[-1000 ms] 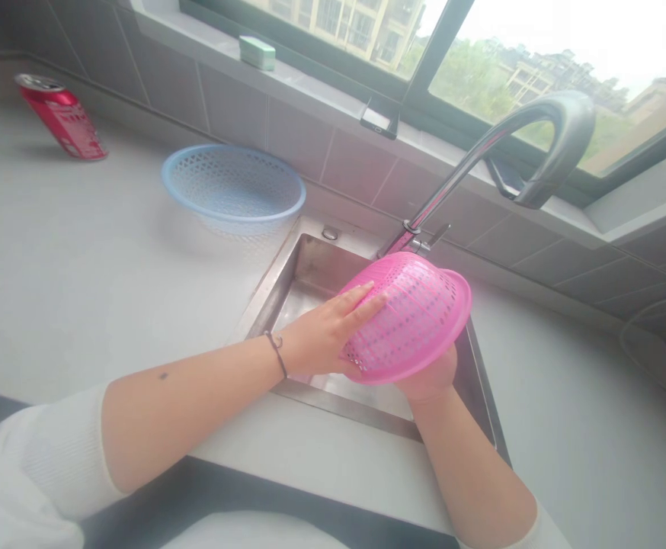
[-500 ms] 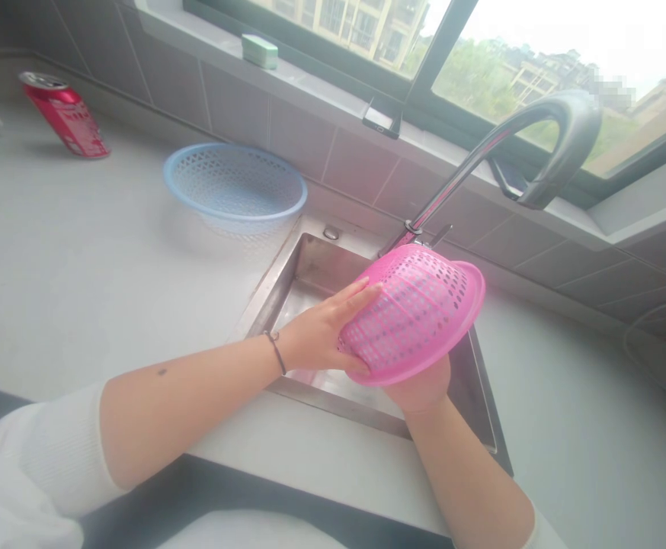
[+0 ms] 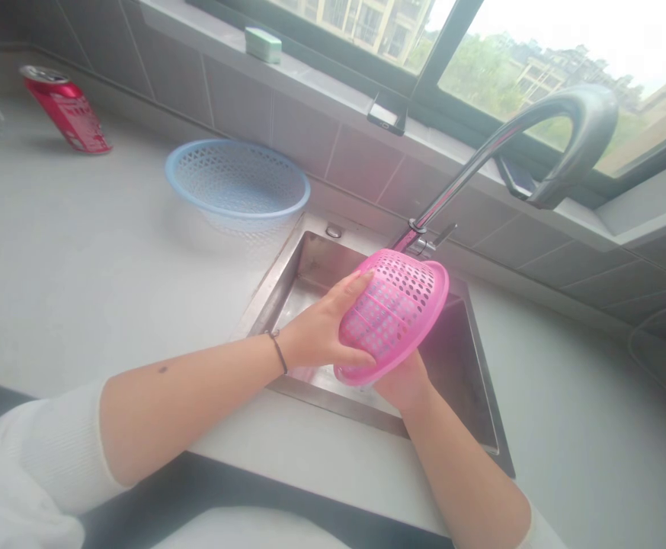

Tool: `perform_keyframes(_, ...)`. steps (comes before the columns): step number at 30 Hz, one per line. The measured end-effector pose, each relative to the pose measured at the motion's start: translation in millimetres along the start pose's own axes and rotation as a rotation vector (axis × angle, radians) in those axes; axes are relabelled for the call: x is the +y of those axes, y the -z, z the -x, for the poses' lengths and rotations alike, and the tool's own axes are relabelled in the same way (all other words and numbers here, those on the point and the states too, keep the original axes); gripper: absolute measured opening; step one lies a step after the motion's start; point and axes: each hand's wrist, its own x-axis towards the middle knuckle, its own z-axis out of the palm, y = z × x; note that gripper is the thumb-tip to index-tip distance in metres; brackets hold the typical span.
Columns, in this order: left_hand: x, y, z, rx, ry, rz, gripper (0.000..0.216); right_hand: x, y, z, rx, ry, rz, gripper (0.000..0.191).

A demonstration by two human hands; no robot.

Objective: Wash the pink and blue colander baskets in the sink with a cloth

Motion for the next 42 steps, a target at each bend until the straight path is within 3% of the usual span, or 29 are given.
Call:
perform_keyframes(14, 10, -2, 1, 0.071, 0.115, 0.07, 0.127, 2, -3, -4, 0.067, -0.123, -0.094, 0.066)
perform_keyframes(22, -3, -9, 3, 0.147, 0.07, 0.15, 0.118, -3, -9, -7, -0.025, -0.146, -0.172, 0.052)
perform_keyframes(28, -7, -5, 4, 0.088, -0.006, 0.163, 0.122, -9, 5, -6, -0.059, -0.067, -0.171, 0.052)
perform_keyframes(35, 1, 2, 0, -0.056, -0.036, -0.024, 0.118, -10, 12, -3, 0.039, -0.075, -0.187, 0.057)
perform_keyframes(39, 4, 3, -1, -0.013, -0.009, -0.031, 0.113, -2, 10, -3, 0.035, -0.141, -0.187, 0.058)
perform_keyframes(42, 5, 3, 0, 0.034, 0.026, -0.015, 0.115, 3, 6, -4, 0.021, -0.104, -0.128, 0.052)
